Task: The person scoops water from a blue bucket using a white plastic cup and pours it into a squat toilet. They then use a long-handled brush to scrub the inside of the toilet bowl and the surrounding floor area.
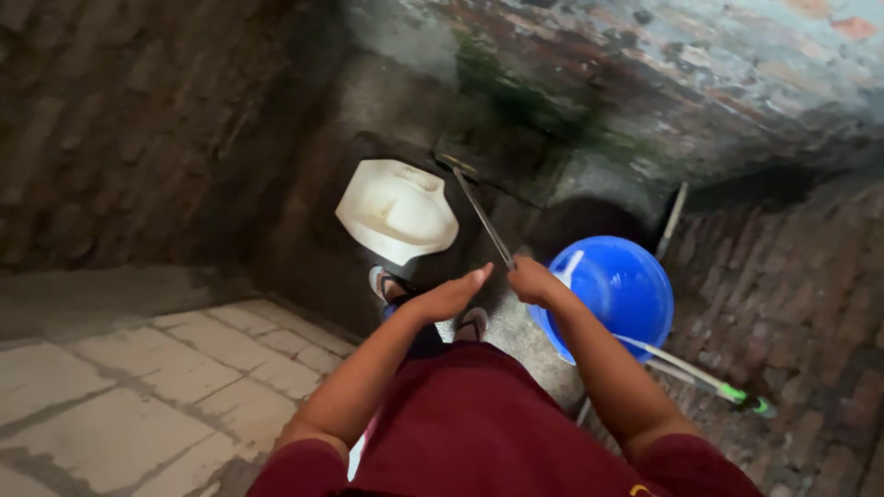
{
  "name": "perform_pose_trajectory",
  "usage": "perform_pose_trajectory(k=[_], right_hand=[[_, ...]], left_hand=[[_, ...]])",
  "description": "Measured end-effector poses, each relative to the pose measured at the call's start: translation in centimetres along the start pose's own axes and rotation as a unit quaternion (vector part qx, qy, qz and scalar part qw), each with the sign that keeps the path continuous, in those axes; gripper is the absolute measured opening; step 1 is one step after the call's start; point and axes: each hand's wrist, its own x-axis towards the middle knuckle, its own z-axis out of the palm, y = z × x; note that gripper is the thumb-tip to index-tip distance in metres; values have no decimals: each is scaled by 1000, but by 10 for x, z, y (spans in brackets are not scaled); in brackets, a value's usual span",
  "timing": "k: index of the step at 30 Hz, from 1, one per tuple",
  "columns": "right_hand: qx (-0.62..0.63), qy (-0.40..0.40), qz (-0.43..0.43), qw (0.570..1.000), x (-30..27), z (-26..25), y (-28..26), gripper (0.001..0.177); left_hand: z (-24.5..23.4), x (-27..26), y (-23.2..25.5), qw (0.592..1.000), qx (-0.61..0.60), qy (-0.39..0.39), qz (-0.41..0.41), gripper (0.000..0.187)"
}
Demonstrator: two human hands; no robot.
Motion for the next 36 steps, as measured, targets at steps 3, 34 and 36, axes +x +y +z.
perform_pose_trajectory(k=[3,34,36], right_hand=[[-9,13,-51,999,31,16,-8,31],[205,36,22,978,320,119,-266,73],[197,30,26,980,299,104,-245,59]], left_hand=[[-6,-5,0,1000,-22,6,4,84],[-291,13,-68,962,-158,222,-31,99],[-275,9,-62,965,-161,206,-33,96]])
